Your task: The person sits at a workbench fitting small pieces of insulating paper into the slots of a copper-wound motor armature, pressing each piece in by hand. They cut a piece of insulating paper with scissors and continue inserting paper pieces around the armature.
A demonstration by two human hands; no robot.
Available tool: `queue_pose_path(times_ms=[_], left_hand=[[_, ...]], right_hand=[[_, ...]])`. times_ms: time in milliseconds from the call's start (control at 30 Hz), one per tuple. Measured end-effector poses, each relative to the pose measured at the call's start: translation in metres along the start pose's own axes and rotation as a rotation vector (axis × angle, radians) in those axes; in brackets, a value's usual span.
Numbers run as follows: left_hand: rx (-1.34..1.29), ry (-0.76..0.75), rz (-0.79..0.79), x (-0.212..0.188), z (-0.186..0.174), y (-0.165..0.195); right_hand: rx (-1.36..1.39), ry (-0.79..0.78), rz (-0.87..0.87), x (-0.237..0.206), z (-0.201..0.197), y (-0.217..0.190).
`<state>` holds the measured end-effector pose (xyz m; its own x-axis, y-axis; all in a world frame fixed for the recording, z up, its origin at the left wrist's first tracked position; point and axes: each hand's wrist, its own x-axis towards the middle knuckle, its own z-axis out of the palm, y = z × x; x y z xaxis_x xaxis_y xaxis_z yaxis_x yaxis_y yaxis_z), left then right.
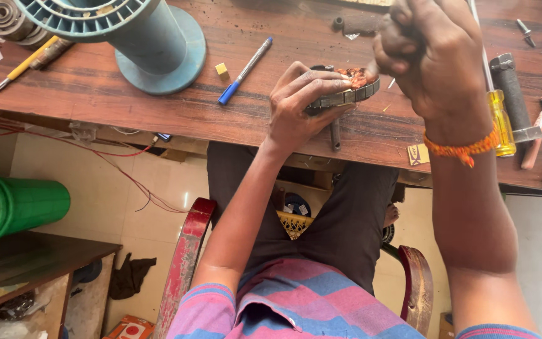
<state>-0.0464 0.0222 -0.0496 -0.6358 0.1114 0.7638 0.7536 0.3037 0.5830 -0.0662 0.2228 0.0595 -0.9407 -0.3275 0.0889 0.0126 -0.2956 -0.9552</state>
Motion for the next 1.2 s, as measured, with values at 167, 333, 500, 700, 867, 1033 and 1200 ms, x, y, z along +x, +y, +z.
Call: queue_pose_path(times_ms=[167,333,500,700,867,1033,1200], left_hand=[[0.029,0.011,-0.026,0.008,-0.005,0.009],[-0.356,-0.085,-0.442,0.022,-0.021,0.018],[-0.292,-0.307,-0.645,0.052,-0.012,0.002],[-0.391,-0.428,-0.410,0.055,-0.021,-0.014],[-0.405,-0.516,-0.087,0.058,-0.039,-0.031],[-0.482,-0.560,-0.051,0.063,-0.044,-0.042],[-0.503,-0.550,-0.049,0.058,-0.046,-0.046]], right_hand=[[0.036,0.011,0.100,0.037,-0.002,0.017],[0.179,-0.008,0.228,0.054,-0.007,0.029],[0.302,-0.038,0.236,0.051,-0.014,0.030],[0.192,-0.020,0.188,0.027,0.005,0.006],[-0.054,0.142,0.194,-0.028,0.035,-0.001],[0.190,0.138,0.082,-0.051,0.056,0.046],[0.415,0.170,-0.064,-0.066,0.061,0.092]])
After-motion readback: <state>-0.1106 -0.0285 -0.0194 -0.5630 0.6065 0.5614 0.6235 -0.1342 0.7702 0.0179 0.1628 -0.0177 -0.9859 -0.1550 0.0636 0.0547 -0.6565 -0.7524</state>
